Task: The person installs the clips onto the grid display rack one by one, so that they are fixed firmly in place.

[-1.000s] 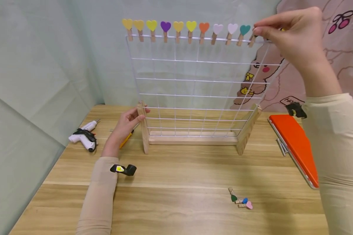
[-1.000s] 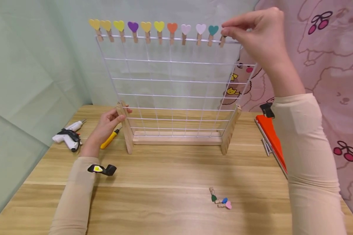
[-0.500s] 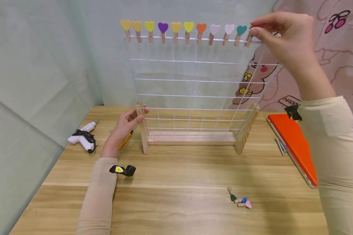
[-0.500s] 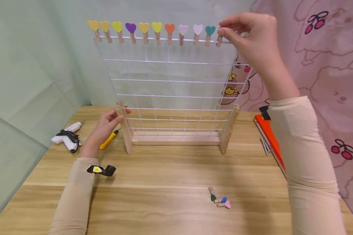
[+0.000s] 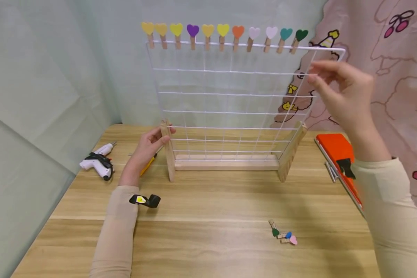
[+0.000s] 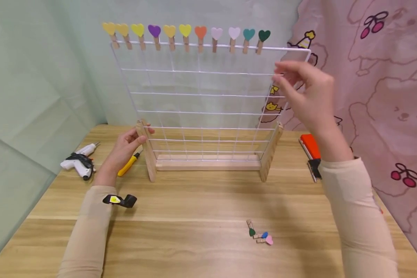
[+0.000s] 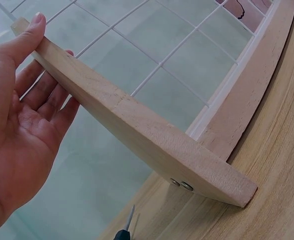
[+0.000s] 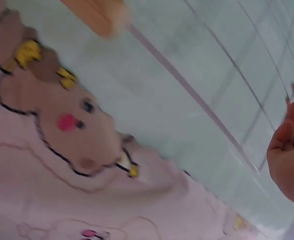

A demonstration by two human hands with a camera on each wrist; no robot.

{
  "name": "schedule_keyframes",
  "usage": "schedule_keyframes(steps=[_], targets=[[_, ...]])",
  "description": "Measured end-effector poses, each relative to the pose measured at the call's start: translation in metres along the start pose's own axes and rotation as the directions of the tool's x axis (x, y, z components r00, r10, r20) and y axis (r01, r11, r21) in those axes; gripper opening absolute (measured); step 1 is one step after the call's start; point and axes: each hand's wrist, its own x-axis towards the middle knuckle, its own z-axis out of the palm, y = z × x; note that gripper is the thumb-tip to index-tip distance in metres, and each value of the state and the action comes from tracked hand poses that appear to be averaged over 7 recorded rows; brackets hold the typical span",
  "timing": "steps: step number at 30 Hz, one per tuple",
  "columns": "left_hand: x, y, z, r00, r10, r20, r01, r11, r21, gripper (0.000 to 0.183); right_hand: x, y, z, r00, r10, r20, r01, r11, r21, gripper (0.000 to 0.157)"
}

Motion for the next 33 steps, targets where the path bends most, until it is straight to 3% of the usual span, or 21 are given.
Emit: schedule_keyframes(steps=[2, 4, 7, 12, 14, 16, 20, 25, 26, 33], targets=[[0.001, -0.005, -0.002, 1.000, 0.003, 0.001, -0.003, 1.000, -0.001, 0.038, -0.025, 0.013, 0.007, 0.996, -0.029, 0.088, 0.030, 1.000, -0.008, 0.023], [0.002, -0.010, -0.004, 1.000, 0.003, 0.000, -0.003, 1.000, -0.004, 0.038, -0.055, 0.027, 0.015, 0.978, -0.043, 0.206, 0.051, 0.998, -0.033, 0.026], [0.005, -0.015, -0.006, 1.000, -0.001, -0.009, 0.001, 1.000, 0.004, 0.038, -0.103, 0.045, 0.028, 0.922, -0.029, 0.385, 0.051, 0.998, -0.047, 0.026], [0.006, -0.015, -0.005, 1.000, -0.014, -0.023, 0.014, 1.000, 0.011, 0.038, -0.179, 0.051, 0.041, 0.757, 0.035, 0.653, -0.044, 0.999, -0.003, 0.020], [0.006, -0.015, -0.005, 1.000, -0.012, -0.023, 0.013, 1.000, 0.012, 0.039, -0.202, 0.047, 0.040, 0.686, 0.077, 0.724, -0.102, 0.995, -0.009, 0.015], [0.006, -0.015, -0.005, 1.000, -0.009, -0.023, 0.010, 1.000, 0.010, 0.040, -0.220, 0.041, 0.038, 0.628, 0.101, 0.771, -0.133, 0.991, -0.021, 0.011], [0.006, -0.016, -0.006, 1.000, -0.001, -0.022, 0.001, 1.000, 0.015, 0.042, -0.243, 0.026, 0.032, 0.526, 0.169, 0.833, -0.206, 0.976, -0.068, 0.017], [0.006, -0.014, -0.006, 1.000, 0.006, -0.010, -0.006, 1.000, 0.006, 0.039, -0.249, 0.012, 0.029, 0.410, 0.265, 0.873, -0.353, 0.928, -0.116, 0.028], [0.006, -0.012, -0.006, 1.000, 0.008, -0.008, -0.008, 1.000, 0.001, 0.039, -0.249, 0.011, 0.029, 0.395, 0.278, 0.876, -0.378, 0.918, -0.121, 0.030], [0.000, 0.002, 0.001, 1.000, -0.002, -0.012, 0.002, 1.000, 0.011, 0.039, -0.249, 0.010, 0.033, 0.357, 0.259, 0.898, -0.457, 0.887, -0.074, 0.026]])
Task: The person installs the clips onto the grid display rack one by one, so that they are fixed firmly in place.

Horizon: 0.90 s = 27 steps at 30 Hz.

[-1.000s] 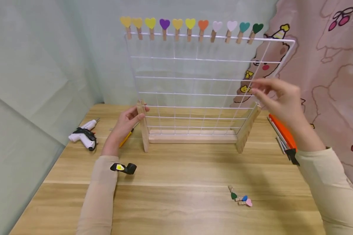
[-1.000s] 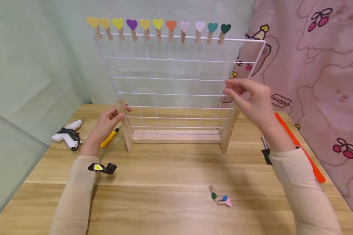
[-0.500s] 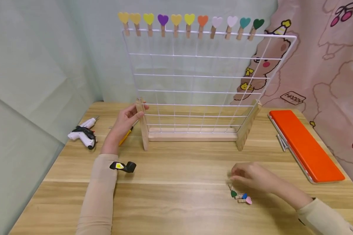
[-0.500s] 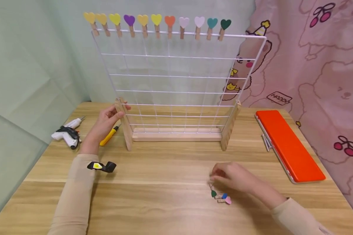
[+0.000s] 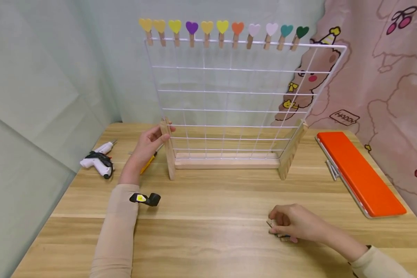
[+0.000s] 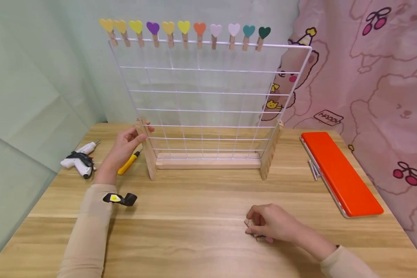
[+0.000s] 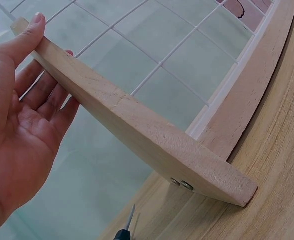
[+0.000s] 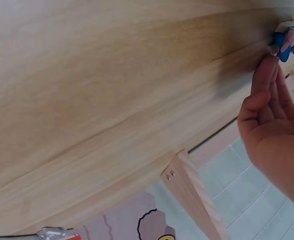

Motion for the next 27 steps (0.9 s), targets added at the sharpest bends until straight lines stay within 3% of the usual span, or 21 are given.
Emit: schedule_keyframes(steps=[6, 15, 19, 24, 27], targets=[[-0.001, 0.002, 0.001, 1.000, -0.002, -0.002, 0.002, 1.000, 0.008, 0.040, 0.002, 0.003, 0.001, 0.997, -0.055, 0.048, 0.054, 0.998, 0.021, 0.015], [-0.001, -0.001, 0.000, 1.000, 0.005, 0.012, -0.005, 1.000, 0.006, 0.039, 0.002, 0.005, 0.002, 0.996, -0.092, 0.020, 0.090, 0.994, 0.059, 0.008], [-0.002, -0.001, 0.000, 1.000, 0.002, 0.014, -0.002, 1.000, 0.003, 0.040, 0.003, 0.007, 0.000, 0.984, -0.177, -0.024, 0.177, 0.984, -0.008, 0.007], [0.001, -0.006, -0.002, 1.000, 0.002, 0.010, -0.002, 1.000, -0.006, 0.042, 0.007, 0.009, -0.009, 0.953, -0.290, -0.092, 0.278, 0.952, -0.126, 0.011], [0.004, -0.014, -0.004, 1.000, 0.001, 0.008, -0.001, 1.000, -0.014, 0.042, 0.008, 0.009, -0.016, 0.951, -0.293, -0.101, 0.280, 0.952, -0.124, 0.012]])
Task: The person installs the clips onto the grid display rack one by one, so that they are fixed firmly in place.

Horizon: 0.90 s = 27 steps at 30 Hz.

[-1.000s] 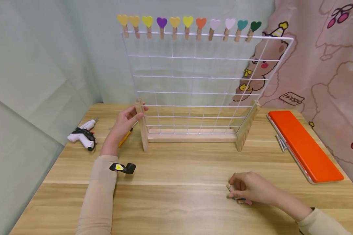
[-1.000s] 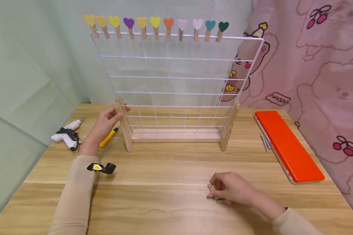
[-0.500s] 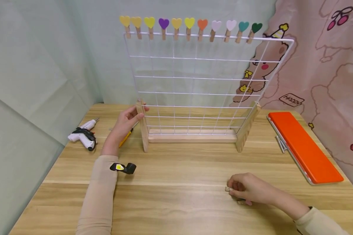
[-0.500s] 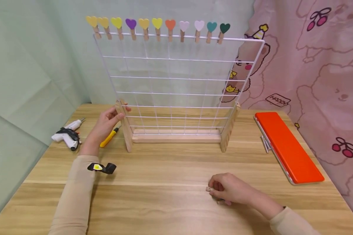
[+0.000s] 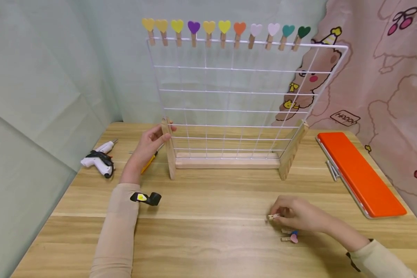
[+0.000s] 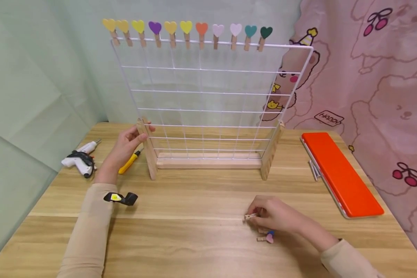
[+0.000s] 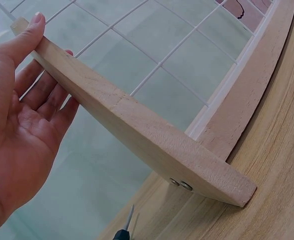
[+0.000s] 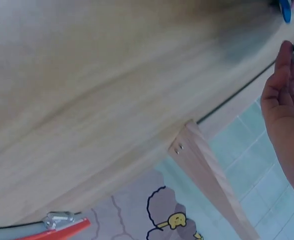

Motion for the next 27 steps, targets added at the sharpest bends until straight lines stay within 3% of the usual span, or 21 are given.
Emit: schedule_keyframes(steps=[4, 7, 9, 12, 14, 17, 20, 24, 27], targets=[[0.003, -0.005, -0.002, 1.000, 0.001, -0.009, -0.001, 1.000, 0.004, 0.043, 0.005, 0.000, -0.011, 0.999, -0.011, -0.032, 0.011, 1.000, -0.025, 0.013], [0.003, -0.005, -0.002, 1.000, 0.004, -0.009, -0.004, 1.000, 0.004, 0.043, 0.011, -0.001, -0.021, 0.993, -0.076, -0.095, 0.072, 0.996, -0.051, 0.014], [0.002, -0.005, -0.001, 1.000, 0.007, -0.010, -0.007, 1.000, 0.001, 0.042, 0.017, -0.002, -0.032, 0.981, -0.119, -0.153, 0.109, 0.991, -0.075, 0.018], [0.002, -0.005, -0.002, 1.000, 0.010, -0.006, -0.010, 1.000, -0.005, 0.041, 0.027, -0.007, -0.055, 0.945, -0.178, -0.273, 0.144, 0.980, -0.139, 0.025], [0.002, -0.004, -0.003, 1.000, 0.008, -0.005, -0.008, 1.000, -0.009, 0.040, 0.037, -0.013, -0.076, 0.908, -0.202, -0.366, 0.147, 0.974, -0.171, 0.030], [0.002, -0.002, -0.004, 1.000, -0.001, -0.003, 0.001, 1.000, -0.009, 0.040, 0.051, -0.029, -0.110, 0.830, -0.233, -0.507, 0.172, 0.971, -0.165, 0.030], [0.000, 0.002, -0.002, 1.000, 0.005, 0.001, -0.005, 1.000, -0.008, 0.040, 0.063, -0.053, -0.144, 0.754, -0.200, -0.626, 0.140, 0.980, -0.144, 0.027], [-0.003, 0.009, 0.002, 1.000, 0.021, 0.006, -0.021, 1.000, 0.004, 0.039, 0.079, -0.080, -0.184, 0.671, -0.146, -0.727, 0.044, 0.986, -0.158, 0.022], [-0.005, 0.014, 0.004, 1.000, 0.028, 0.011, -0.028, 1.000, 0.011, 0.038, 0.092, -0.092, -0.209, 0.631, -0.203, -0.749, 0.053, 0.974, -0.220, 0.021]])
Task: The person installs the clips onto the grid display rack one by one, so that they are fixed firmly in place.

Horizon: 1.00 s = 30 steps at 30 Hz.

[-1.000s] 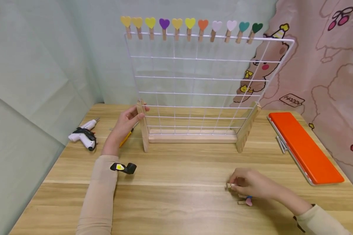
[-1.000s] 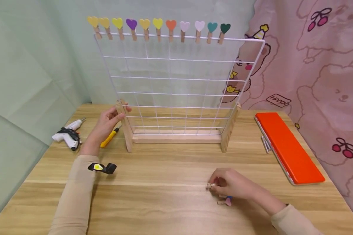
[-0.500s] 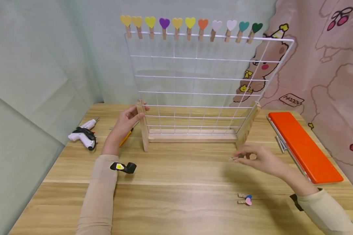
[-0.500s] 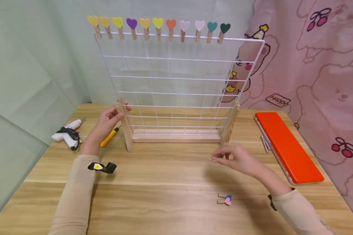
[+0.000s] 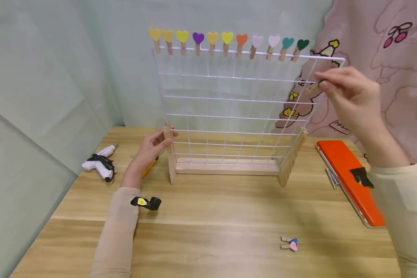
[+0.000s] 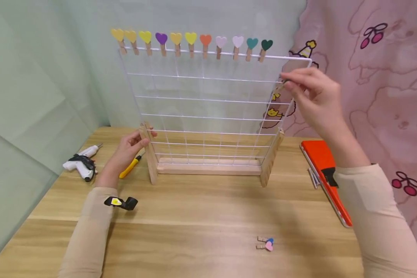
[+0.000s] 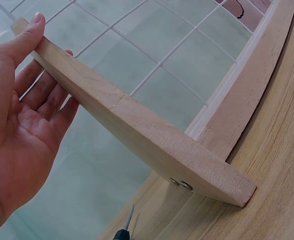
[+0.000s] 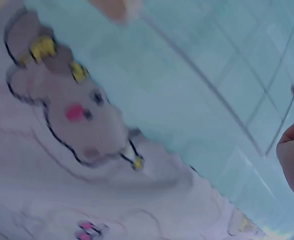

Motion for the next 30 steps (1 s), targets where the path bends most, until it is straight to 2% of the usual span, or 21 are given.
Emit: schedule_keyframes(steps=[3, 5, 7, 9, 13, 14, 16, 18, 20, 21, 24, 26, 30], targets=[[-0.002, 0.001, 0.001, 1.000, 0.003, 0.009, -0.003, 1.000, 0.002, 0.037, 0.022, 0.001, -0.004, 0.996, -0.083, -0.028, 0.082, 0.996, -0.037, 0.020], [-0.002, 0.002, 0.002, 1.000, -0.001, 0.008, 0.001, 1.000, 0.003, 0.038, 0.034, 0.003, -0.006, 0.995, -0.084, -0.057, 0.081, 0.996, -0.047, 0.019], [-0.003, 0.001, 0.002, 1.000, -0.010, 0.005, 0.010, 1.000, 0.003, 0.038, 0.044, 0.004, -0.008, 0.995, -0.022, -0.097, 0.021, 1.000, -0.013, 0.020], [-0.003, 0.000, 0.001, 1.000, -0.016, 0.004, 0.016, 1.000, -0.003, 0.038, 0.052, 0.005, -0.009, 0.992, 0.006, -0.127, -0.007, 1.000, -0.006, 0.020], [-0.002, -0.005, -0.001, 1.000, -0.019, 0.005, 0.019, 1.000, -0.016, 0.038, 0.063, 0.002, -0.014, 0.985, 0.128, -0.115, -0.113, 0.985, 0.132, 0.021], [-0.001, -0.007, -0.002, 1.000, -0.017, 0.006, 0.017, 1.000, -0.018, 0.038, 0.065, 0.001, -0.015, 0.984, 0.148, -0.104, -0.127, 0.975, 0.182, 0.021], [0.000, -0.012, -0.004, 1.000, -0.015, 0.005, 0.015, 1.000, -0.012, 0.039, 0.068, -0.001, -0.017, 0.970, 0.225, -0.089, -0.188, 0.932, 0.309, 0.022], [0.002, -0.016, -0.005, 1.000, -0.010, 0.001, 0.010, 1.000, -0.007, 0.039, 0.070, 0.000, -0.018, 0.965, 0.249, -0.079, -0.205, 0.910, 0.361, 0.022], [0.003, -0.019, -0.006, 1.000, -0.007, -0.004, 0.007, 1.000, 0.005, 0.039, 0.072, 0.000, -0.016, 0.966, 0.240, -0.096, -0.198, 0.926, 0.322, 0.019], [0.003, -0.020, -0.007, 1.000, -0.007, -0.008, 0.007, 1.000, 0.010, 0.039, 0.072, 0.001, -0.015, 0.966, 0.233, -0.113, -0.196, 0.944, 0.265, 0.018], [0.003, -0.021, -0.007, 1.000, -0.002, -0.009, 0.003, 1.000, 0.015, 0.039, 0.073, 0.002, -0.012, 0.964, 0.215, -0.157, -0.198, 0.973, 0.115, 0.013], [0.003, -0.021, -0.007, 1.000, -0.003, -0.006, 0.003, 1.000, 0.019, 0.040, 0.074, 0.002, -0.011, 0.964, 0.206, -0.166, -0.198, 0.978, 0.065, 0.009], [0.004, -0.018, -0.006, 1.000, -0.003, 0.001, 0.003, 1.000, 0.017, 0.041, 0.073, -0.001, -0.012, 0.962, 0.245, -0.123, -0.240, 0.969, 0.053, 0.008]])
